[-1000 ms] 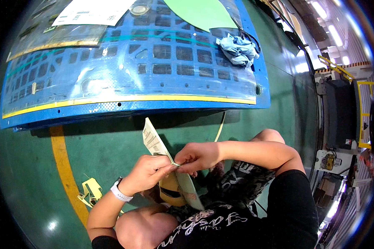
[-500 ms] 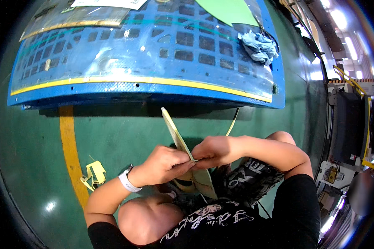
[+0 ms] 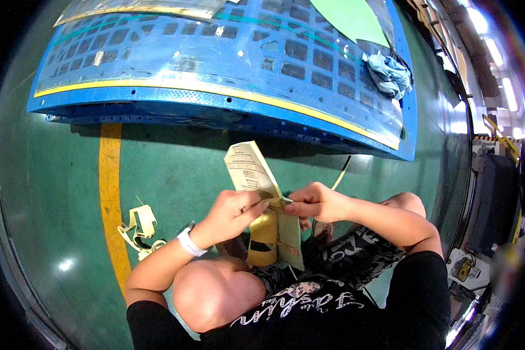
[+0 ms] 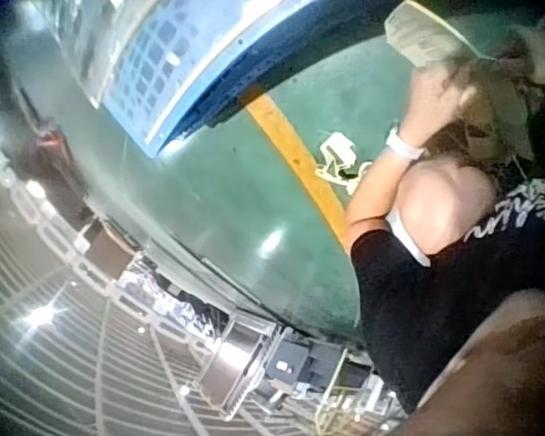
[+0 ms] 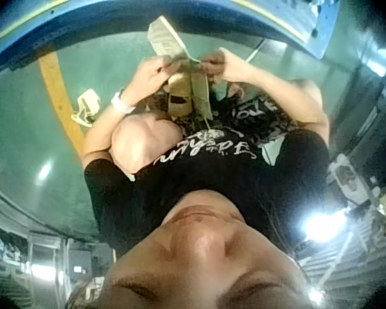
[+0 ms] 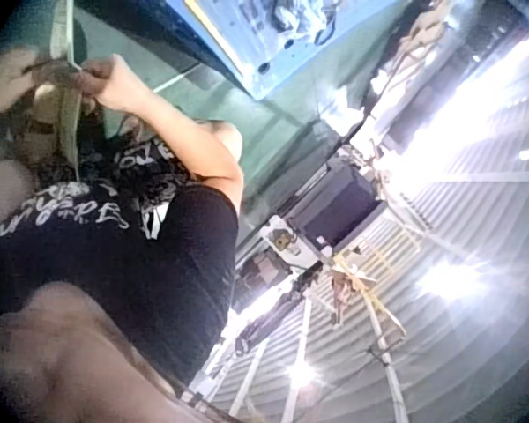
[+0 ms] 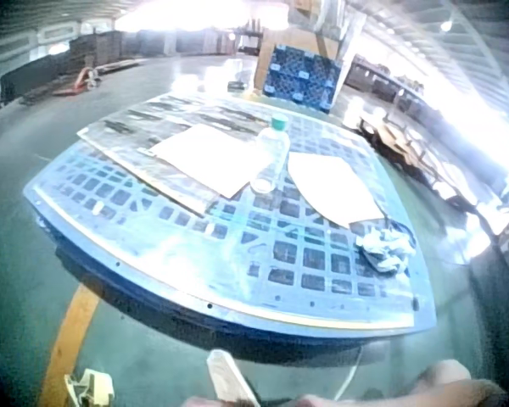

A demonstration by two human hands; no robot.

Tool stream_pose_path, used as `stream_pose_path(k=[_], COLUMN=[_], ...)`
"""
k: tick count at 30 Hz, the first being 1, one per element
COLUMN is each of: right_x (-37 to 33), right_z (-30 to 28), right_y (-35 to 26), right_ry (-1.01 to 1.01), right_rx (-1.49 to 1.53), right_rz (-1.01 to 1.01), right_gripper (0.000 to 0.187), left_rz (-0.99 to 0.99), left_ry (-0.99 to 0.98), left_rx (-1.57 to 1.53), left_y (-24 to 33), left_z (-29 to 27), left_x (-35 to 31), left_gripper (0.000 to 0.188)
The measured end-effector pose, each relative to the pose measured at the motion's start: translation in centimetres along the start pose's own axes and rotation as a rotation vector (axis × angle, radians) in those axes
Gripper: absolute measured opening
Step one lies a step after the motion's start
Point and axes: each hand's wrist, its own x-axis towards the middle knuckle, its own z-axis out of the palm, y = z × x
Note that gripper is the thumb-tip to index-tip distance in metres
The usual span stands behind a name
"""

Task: The person cuts a sheet of labels using a pair of scissors and then peels the individual adhesive labels from their backing paper by hand.

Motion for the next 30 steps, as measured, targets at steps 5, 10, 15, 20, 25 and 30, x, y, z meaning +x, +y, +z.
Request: stream_pose_path(k=[5, 10, 15, 20, 25, 30], right_x=[1.3, 0.7, 0.2, 0.3, -0.6, -1.0], right_z=[-0.5, -0.1, -0.3, 0.2, -0.7, -0.8], right_y=[-0.1, -0.9, -3.1, -2.5, -2.8, -2.0], right_ry=[0.014, -0.082, 0.015, 0.25, -0.014, -0.051], right_rx=[0.007, -0.112, -0.467, -0.654, -0.515, -0.423], right_rz=[-0.01, -0.005, -0.109, -0.322, -0.271, -0.423], right_gripper=[0.033, 0.021, 0.034, 0.045, 0.035, 0.034], left_rz=[-0.036, 0.002, 0.077, 0.083, 0.063, 0.171], left_ry=[-0.024, -0.075, -0.105, -0.009, -0.176, -0.156], left_rx=[-0.028, 0.021, -0.083, -0.092, -0.064, -0.019], left_y=[0.4, 1.5, 0.8, 1.8, 2.8, 3.6], left_z=[0.5, 0.6, 0.9, 2.0, 0.3, -0.4], left_x=[2.4, 2.9, 3.0, 3.4, 2.9, 2.0], left_gripper=[0.019, 0.028, 0.025, 0.029, 0.028, 0.03])
